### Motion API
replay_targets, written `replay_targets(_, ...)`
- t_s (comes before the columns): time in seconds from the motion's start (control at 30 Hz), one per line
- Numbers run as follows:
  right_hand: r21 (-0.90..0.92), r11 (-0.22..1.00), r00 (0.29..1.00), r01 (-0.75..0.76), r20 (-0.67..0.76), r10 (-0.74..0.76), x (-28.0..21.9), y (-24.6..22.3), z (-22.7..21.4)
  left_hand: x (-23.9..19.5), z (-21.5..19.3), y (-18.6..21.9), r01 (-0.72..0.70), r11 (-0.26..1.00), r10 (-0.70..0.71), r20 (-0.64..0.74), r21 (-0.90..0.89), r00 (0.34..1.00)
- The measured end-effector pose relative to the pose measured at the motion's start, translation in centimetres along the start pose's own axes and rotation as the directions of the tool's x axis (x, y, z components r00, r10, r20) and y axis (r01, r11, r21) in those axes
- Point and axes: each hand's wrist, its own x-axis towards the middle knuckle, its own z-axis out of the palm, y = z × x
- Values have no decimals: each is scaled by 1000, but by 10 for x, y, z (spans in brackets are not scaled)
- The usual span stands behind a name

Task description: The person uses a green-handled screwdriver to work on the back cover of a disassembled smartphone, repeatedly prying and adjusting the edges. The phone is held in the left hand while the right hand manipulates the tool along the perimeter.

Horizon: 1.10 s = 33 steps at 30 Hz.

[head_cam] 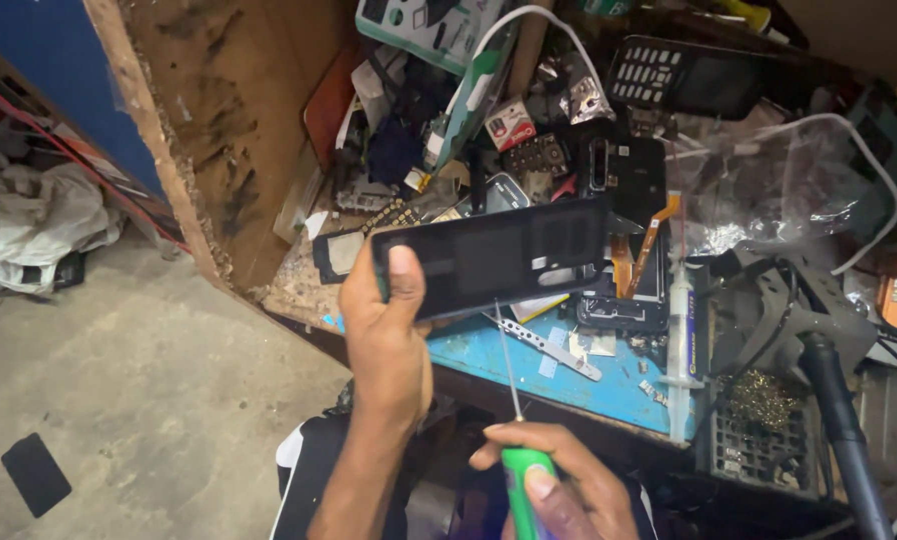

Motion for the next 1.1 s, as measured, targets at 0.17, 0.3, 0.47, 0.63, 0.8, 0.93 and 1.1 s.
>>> replay_targets(0.17, 44, 999, 996, 6, -92, -2, 1, -17, -7, 18, 17, -5, -183, 979, 168, 152, 92, 974)
replay_targets(0.3, 174, 979, 994, 107, -35, -102, 8, -31, -9, 31, 29, -6, -213, 977, 209, 161, 9, 965)
replay_targets(0.47, 191, 977, 995, 99, -44, -92, 22, -55, -9, 50, 40, -14, -156, 984, 168, 170, -82, 971)
replay_targets(0.63, 142, 984, 992, 104, -79, -93, 43, -66, -1, 65, 39, -23, -133, 991, 135, 143, -24, 980)
replay_targets(0.8, 146, 978, 986, 151, -85, -140, 58, -49, -6, 73, 36, -35, -129, 992, 130, 106, -14, 986)
replay_targets(0.93, -8, 985, 974, 173, -146, -172, 68, -23, -16, 80, 35, -33, -82, 996, 85, 89, -31, 992)
replay_targets(1.1, -237, 955, 974, 179, -92, -206, 69, 10, -47, 84, 36, -36, -52, 999, 52, 87, 5, 995)
